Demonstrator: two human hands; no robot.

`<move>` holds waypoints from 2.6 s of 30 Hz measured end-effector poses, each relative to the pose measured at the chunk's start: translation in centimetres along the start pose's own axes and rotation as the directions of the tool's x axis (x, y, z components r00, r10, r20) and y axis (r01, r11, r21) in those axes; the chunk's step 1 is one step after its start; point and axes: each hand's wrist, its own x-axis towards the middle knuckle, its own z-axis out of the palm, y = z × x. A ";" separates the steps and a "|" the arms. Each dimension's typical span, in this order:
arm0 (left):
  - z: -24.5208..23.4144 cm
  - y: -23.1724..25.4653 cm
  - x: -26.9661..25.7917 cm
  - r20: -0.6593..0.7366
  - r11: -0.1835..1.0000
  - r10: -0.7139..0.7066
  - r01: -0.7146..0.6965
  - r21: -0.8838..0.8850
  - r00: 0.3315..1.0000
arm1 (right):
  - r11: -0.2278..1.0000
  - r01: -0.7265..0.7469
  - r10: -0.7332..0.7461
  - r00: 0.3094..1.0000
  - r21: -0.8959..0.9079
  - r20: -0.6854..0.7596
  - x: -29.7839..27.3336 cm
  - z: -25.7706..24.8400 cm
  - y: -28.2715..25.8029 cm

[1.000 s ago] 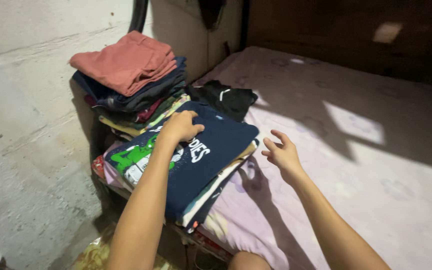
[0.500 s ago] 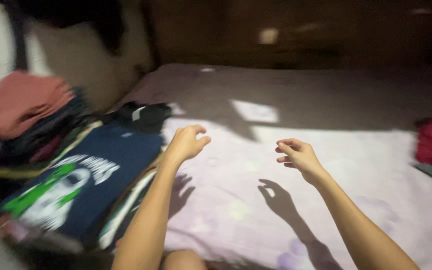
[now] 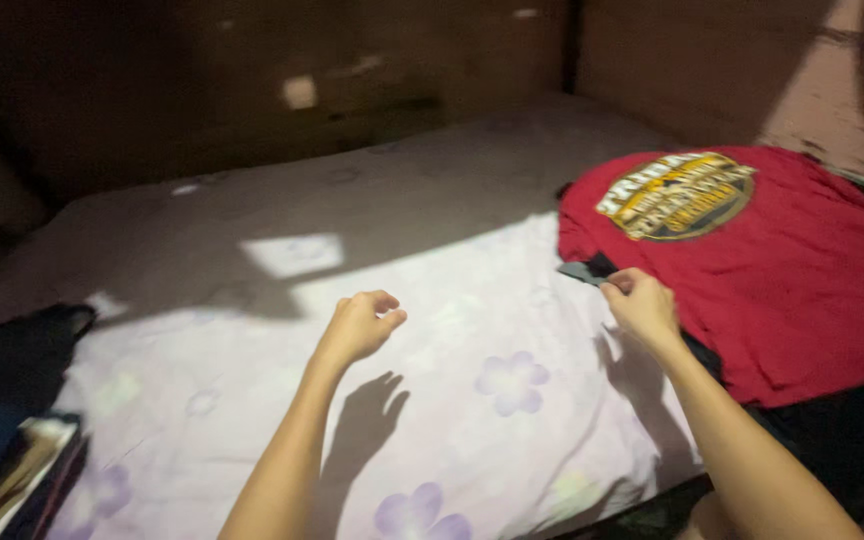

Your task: The person folds several t-shirts one by one on a bed. They smooth each shirt, fold the sides and bottom, then place the folded shirt on a growing stack to the left.

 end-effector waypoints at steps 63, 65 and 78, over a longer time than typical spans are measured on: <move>-17.1 -3.6 -15.6 -0.886 0.775 0.087 0.527 0.347 0.456 | 0.920 0.355 -0.338 0.933 0.164 -0.122 -8.3 -10.6 -27.5; -18.0 -3.1 -16.7 -0.908 0.803 0.087 0.511 0.308 0.410 | 0.915 0.353 -0.337 0.935 0.195 -0.113 -8.4 -11.0 -28.1; -26.6 -2.3 -21.3 -0.964 0.965 -0.237 0.140 -0.220 0.122 | 0.743 0.583 -0.601 0.798 -0.330 0.057 -8.4 -14.9 -27.7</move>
